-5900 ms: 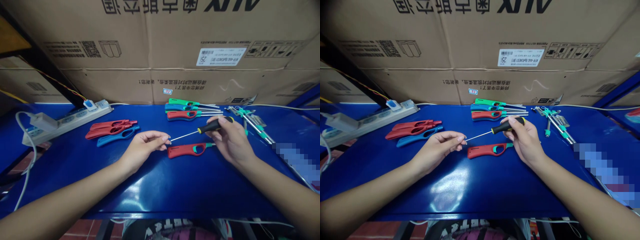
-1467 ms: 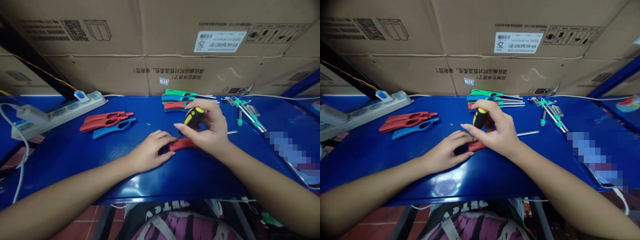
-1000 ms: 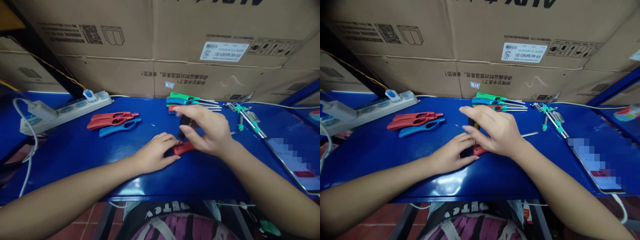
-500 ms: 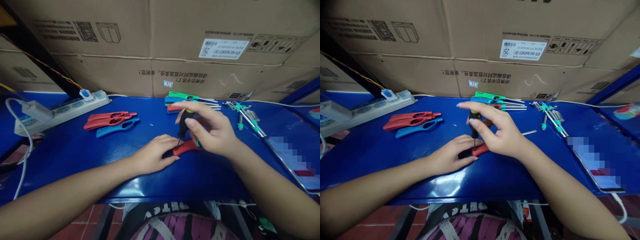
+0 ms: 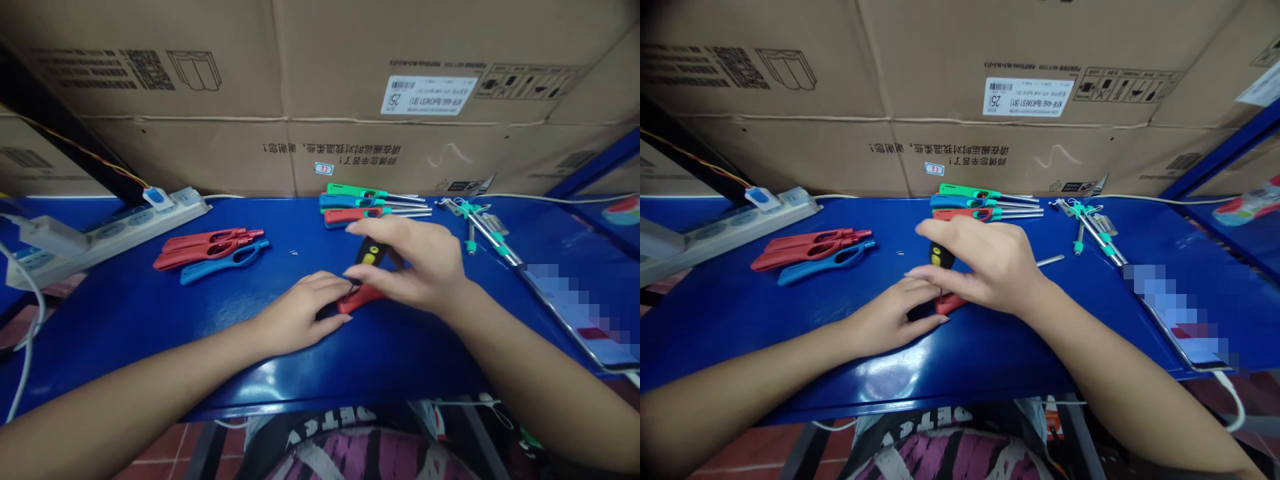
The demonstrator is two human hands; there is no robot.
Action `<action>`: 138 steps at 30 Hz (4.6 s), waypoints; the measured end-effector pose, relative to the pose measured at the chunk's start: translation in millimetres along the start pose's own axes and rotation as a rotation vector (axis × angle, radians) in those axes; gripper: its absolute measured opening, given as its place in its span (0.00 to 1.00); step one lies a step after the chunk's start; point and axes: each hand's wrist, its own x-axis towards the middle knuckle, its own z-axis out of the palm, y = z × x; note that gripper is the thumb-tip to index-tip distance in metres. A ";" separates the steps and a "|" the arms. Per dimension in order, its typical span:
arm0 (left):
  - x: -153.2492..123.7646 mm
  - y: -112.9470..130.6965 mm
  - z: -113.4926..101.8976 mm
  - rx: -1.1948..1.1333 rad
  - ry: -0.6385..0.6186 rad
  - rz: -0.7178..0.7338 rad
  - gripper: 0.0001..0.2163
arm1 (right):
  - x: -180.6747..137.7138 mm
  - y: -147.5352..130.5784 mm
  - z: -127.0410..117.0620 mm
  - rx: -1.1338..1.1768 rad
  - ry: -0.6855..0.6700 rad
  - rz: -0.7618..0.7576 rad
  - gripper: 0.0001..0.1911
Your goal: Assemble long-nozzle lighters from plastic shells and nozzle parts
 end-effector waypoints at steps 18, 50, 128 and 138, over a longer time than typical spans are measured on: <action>-0.6 -1.4 0.2 -0.010 -0.004 -0.013 0.16 | 2.5 1.1 -9.0 0.013 0.040 0.005 0.15; -0.2 -0.6 -1.3 -0.010 -0.007 -0.009 0.08 | -0.7 -5.8 -5.6 -0.016 -0.039 -0.076 0.16; -0.2 -2.0 -0.5 -0.002 -0.022 -0.016 0.14 | -2.4 0.4 4.7 0.232 -0.097 0.054 0.19; -0.1 -1.6 -0.9 0.005 -0.019 -0.010 0.15 | -0.2 -2.7 -1.6 0.294 -0.120 0.041 0.19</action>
